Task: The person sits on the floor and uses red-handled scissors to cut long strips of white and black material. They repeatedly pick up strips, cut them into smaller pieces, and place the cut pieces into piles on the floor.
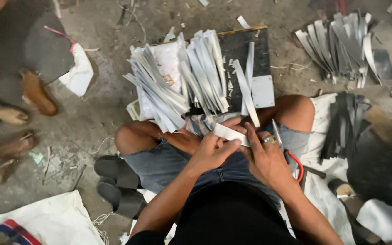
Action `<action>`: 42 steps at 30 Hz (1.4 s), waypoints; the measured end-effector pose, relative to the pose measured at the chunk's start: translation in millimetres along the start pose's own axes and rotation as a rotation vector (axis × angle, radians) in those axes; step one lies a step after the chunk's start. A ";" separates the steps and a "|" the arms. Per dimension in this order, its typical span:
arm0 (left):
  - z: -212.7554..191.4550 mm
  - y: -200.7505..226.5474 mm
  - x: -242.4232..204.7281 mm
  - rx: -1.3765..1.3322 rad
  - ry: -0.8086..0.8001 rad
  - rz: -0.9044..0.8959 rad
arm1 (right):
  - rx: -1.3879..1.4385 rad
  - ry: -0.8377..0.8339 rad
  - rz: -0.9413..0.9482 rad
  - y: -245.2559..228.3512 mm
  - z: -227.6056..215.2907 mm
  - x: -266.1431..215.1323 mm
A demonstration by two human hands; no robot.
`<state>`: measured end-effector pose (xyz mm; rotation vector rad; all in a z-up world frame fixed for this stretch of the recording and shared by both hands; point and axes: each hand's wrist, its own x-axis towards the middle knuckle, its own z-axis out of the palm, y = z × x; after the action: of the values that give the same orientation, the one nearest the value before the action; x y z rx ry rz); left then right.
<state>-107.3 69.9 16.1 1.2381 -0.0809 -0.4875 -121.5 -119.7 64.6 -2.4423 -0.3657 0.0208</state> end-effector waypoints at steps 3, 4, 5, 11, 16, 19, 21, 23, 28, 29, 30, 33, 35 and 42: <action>-18.4 33.0 11.3 0.516 0.116 0.123 | 0.156 0.059 0.012 -3.4 0.8 1.3; -37.6 48.0 15.0 0.700 0.098 0.262 | 0.207 0.068 0.063 1.2 0.7 -1.4; -56.3 62.2 19.0 0.881 0.073 0.397 | 0.301 0.078 0.192 7.4 3.0 -3.9; -140.2 116.9 59.1 1.824 0.255 0.362 | 0.644 0.098 0.463 39.4 19.9 -10.7; -161.0 115.0 88.2 1.914 0.039 0.283 | 0.700 0.112 0.473 46.6 30.0 -18.2; -171.5 123.2 105.4 1.847 -0.094 0.213 | 0.713 0.097 0.460 50.8 33.7 -21.4; -175.4 135.3 111.1 1.689 -0.144 0.234 | 0.706 0.087 0.462 51.1 32.7 -21.4; -172.8 149.0 112.4 1.413 -0.022 0.266 | 0.714 0.092 0.484 48.3 29.3 -18.5; -125.8 151.5 98.5 0.768 0.230 0.320 | 0.740 0.189 0.318 32.8 9.9 1.9; -107.7 141.9 91.1 0.558 0.191 0.194 | 0.754 0.201 0.305 29.0 7.1 6.0; -87.6 130.5 82.9 0.446 0.179 0.177 | 0.767 0.212 0.291 26.0 5.8 12.5; -41.9 106.2 60.5 0.251 0.171 0.043 | 0.782 0.198 0.259 14.4 3.6 29.8; -25.9 96.8 48.2 0.190 0.154 0.001 | 0.760 0.178 0.244 6.3 1.5 38.5; -19.9 80.7 27.4 0.054 0.055 0.047 | 0.571 0.120 0.266 -12.3 -8.9 42.9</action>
<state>-51.3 95.8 78.1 1.2993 -0.0772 -0.4130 -82.5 -104.6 82.5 -1.8968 0.0260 0.0814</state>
